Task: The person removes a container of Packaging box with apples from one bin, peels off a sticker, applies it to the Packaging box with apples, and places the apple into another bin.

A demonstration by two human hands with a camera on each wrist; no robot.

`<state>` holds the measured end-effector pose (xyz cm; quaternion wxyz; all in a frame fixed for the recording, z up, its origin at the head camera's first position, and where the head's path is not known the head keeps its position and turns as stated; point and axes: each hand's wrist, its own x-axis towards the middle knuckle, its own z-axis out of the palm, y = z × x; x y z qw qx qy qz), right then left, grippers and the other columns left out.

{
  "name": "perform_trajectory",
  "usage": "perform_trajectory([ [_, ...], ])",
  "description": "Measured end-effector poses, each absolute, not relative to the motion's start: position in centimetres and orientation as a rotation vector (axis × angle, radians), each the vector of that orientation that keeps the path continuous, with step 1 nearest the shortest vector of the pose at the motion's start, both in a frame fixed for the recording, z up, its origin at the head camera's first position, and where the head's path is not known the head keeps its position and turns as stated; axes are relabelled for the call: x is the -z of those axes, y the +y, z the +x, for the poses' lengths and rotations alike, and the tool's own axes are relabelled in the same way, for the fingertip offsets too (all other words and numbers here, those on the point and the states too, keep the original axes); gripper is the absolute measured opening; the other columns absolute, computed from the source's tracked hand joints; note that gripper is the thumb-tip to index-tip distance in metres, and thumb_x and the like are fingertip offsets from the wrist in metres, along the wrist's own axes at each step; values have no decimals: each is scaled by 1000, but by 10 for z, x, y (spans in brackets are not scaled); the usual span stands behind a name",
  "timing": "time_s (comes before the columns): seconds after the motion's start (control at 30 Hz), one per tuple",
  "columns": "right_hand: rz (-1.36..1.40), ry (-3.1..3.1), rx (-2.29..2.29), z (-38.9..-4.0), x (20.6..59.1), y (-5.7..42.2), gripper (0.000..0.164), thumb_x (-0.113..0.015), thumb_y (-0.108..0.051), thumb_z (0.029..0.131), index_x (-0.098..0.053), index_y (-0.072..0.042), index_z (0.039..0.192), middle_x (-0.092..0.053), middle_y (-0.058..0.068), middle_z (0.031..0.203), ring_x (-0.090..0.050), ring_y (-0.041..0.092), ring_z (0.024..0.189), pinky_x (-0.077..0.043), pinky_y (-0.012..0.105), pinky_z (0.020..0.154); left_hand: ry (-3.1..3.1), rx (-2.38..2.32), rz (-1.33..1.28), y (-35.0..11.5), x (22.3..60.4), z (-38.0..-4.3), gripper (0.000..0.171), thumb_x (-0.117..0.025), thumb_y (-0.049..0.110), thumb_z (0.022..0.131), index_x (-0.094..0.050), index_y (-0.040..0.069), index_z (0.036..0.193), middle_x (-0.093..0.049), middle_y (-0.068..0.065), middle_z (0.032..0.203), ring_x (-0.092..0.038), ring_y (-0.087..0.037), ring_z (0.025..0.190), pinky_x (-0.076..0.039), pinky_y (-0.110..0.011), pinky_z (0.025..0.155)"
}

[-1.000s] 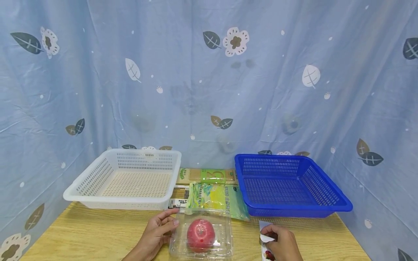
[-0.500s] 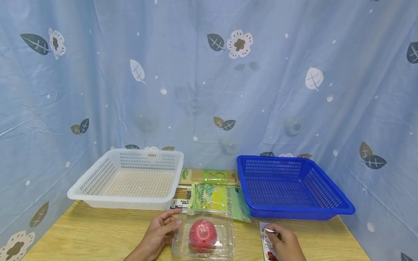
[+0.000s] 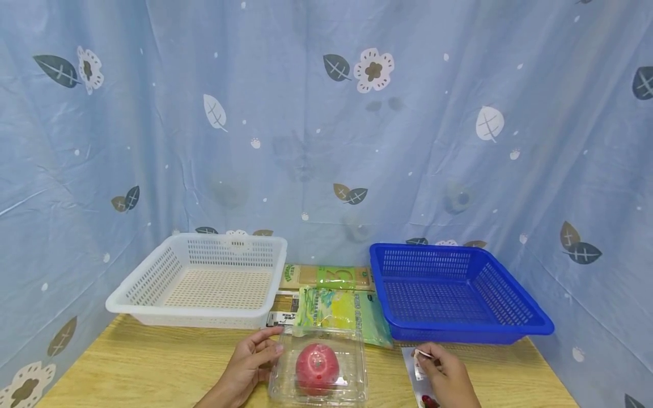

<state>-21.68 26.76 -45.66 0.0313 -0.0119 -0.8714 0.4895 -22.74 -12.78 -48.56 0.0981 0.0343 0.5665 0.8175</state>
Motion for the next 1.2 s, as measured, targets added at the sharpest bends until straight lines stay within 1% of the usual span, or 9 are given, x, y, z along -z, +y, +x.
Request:
perform_trajectory([
  [0.13, 43, -2662, -1491, -216, 454, 264, 18, -58, 4, 97, -69, 3, 111, -60, 3, 80, -52, 12, 61, -48, 27, 49, 1670, -2425, 98, -128, 486, -227, 62, -73, 6, 90, -45, -7, 143, -66, 4, 86, -60, -5, 64, -57, -22, 54],
  [0.3, 84, -2632, -1543, -213, 448, 255, 25, -60, 5, 96, -66, 7, 120, -57, 5, 76, -52, 15, 56, -48, 29, 49, 1666, -2431, 90, -128, 485, -227, 62, -74, 6, 89, -46, -7, 143, -66, 4, 86, -59, -5, 63, -56, -21, 53],
  [0.53, 154, -2555, -1541, -213, 437, 237, 31, -61, 7, 95, -66, 6, 125, -65, 7, 92, -55, 17, 56, -49, 31, 48, 1668, -2432, 132, -128, 486, -227, 60, -72, 6, 91, -44, -9, 142, -66, 4, 85, -59, -4, 63, -56, -21, 51],
  [0.67, 166, -2528, -1626, -214, 431, 228, 36, -60, 6, 96, -63, 4, 133, -68, 13, 104, -56, 20, 57, -51, 32, 50, 1665, -2429, 138, -128, 488, -228, 60, -72, 7, 91, -45, -9, 142, -66, 5, 85, -59, -3, 63, -55, -20, 51],
  [0.73, 159, -2498, -1696, -214, 429, 223, 36, -58, 6, 97, -61, 4, 133, -69, 16, 105, -58, 19, 60, -52, 32, 50, 1663, -2427, 132, -128, 488, -229, 60, -73, 8, 91, -46, -9, 141, -66, 5, 85, -59, -4, 62, -55, -20, 51],
  [0.8, 183, -2446, -1760, -214, 428, 218, 31, -58, 6, 97, -59, 6, 129, -70, 15, 102, -58, 18, 62, -52, 33, 50, 1666, -2426, 127, -128, 488, -230, 61, -74, 9, 90, -46, -8, 141, -66, 5, 84, -59, -4, 62, -55, -20, 51],
  [0.93, 282, -2313, -1801, -214, 426, 209, 13, -59, 8, 95, -51, 7, 105, -70, 13, 89, -61, 16, 64, -51, 33, 45, 1667, -2430, 119, -128, 488, -229, 61, -74, 9, 90, -46, -8, 141, -65, 5, 84, -59, -4, 62, -55, -20, 50],
  [1.03, 323, -2280, -1800, -214, 424, 204, 15, -62, 8, 94, -48, 5, 94, -70, 13, 86, -61, 16, 62, -51, 33, 44, 1665, -2434, 118, -128, 487, -228, 61, -74, 7, 89, -46, -8, 141, -65, 4, 84, -59, -4, 62, -55, -20, 50],
  [1.2, 389, -2270, -1818, -215, 422, 197, 10, -64, 6, 93, -54, 4, 91, -72, 14, 89, -59, 15, 60, -52, 32, 45, 1670, -2433, 123, -128, 486, -228, 60, -74, 6, 89, -46, -9, 140, -66, 4, 85, -59, -4, 63, -55, -20, 50],
])
